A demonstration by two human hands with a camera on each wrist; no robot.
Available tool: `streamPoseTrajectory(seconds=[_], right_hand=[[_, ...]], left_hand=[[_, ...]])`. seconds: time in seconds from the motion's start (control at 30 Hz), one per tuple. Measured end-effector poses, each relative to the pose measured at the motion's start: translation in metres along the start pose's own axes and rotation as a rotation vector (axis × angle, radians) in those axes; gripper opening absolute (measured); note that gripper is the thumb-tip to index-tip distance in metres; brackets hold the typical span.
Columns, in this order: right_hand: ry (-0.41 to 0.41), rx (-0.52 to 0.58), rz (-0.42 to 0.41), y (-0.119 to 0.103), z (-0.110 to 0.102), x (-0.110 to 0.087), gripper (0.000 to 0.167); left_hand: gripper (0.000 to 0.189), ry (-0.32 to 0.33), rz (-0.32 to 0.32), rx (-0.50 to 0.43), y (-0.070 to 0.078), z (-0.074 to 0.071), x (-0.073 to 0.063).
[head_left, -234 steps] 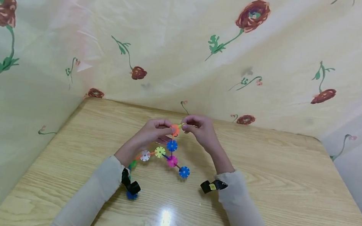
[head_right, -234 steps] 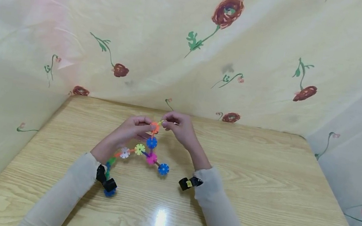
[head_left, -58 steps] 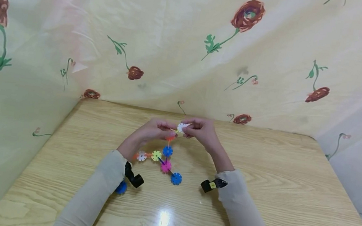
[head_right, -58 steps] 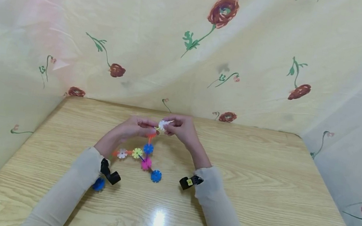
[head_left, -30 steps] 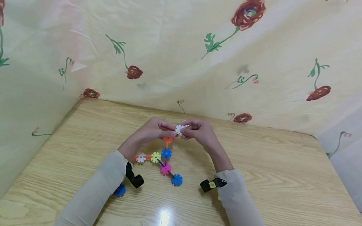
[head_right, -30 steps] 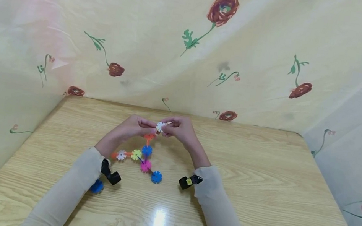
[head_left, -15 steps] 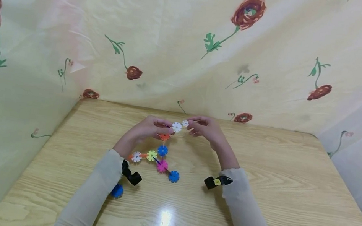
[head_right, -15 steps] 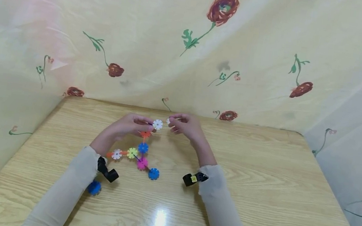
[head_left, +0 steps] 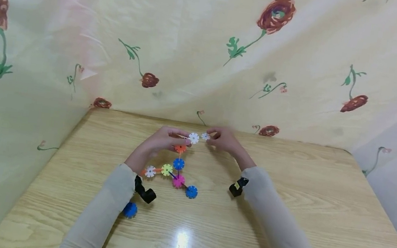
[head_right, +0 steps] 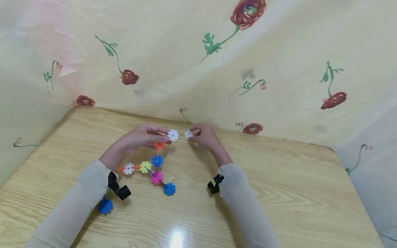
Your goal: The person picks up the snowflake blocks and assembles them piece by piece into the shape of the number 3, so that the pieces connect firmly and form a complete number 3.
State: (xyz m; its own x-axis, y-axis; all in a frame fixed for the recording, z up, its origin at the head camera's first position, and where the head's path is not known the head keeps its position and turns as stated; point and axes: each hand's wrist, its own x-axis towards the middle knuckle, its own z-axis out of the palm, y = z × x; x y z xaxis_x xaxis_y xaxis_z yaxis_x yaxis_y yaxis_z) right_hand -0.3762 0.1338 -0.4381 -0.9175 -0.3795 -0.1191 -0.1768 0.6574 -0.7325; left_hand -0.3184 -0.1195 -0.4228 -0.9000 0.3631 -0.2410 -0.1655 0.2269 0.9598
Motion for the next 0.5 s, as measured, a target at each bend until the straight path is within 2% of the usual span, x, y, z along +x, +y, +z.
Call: streamPoseTrajectory(seconds=[0.23, 0.37, 0.5], right_hand=[[-0.049, -0.146, -0.007, -0.001, 0.000, 0.012, 0.043], [-0.057, -0.175, 0.000, -0.001, 0.002, 0.015, 0.038], [-0.037, -0.159, 0.005, 0.000, 0.005, 0.017, 0.028]], left_hand=[[0.041, -0.006, 0.009, -0.020, -0.001, 0.000, 0.001], [0.040, -0.009, 0.014, -0.013, -0.001, 0.000, 0.000], [0.039, -0.012, 0.020, -0.003, -0.001, 0.000, -0.001]])
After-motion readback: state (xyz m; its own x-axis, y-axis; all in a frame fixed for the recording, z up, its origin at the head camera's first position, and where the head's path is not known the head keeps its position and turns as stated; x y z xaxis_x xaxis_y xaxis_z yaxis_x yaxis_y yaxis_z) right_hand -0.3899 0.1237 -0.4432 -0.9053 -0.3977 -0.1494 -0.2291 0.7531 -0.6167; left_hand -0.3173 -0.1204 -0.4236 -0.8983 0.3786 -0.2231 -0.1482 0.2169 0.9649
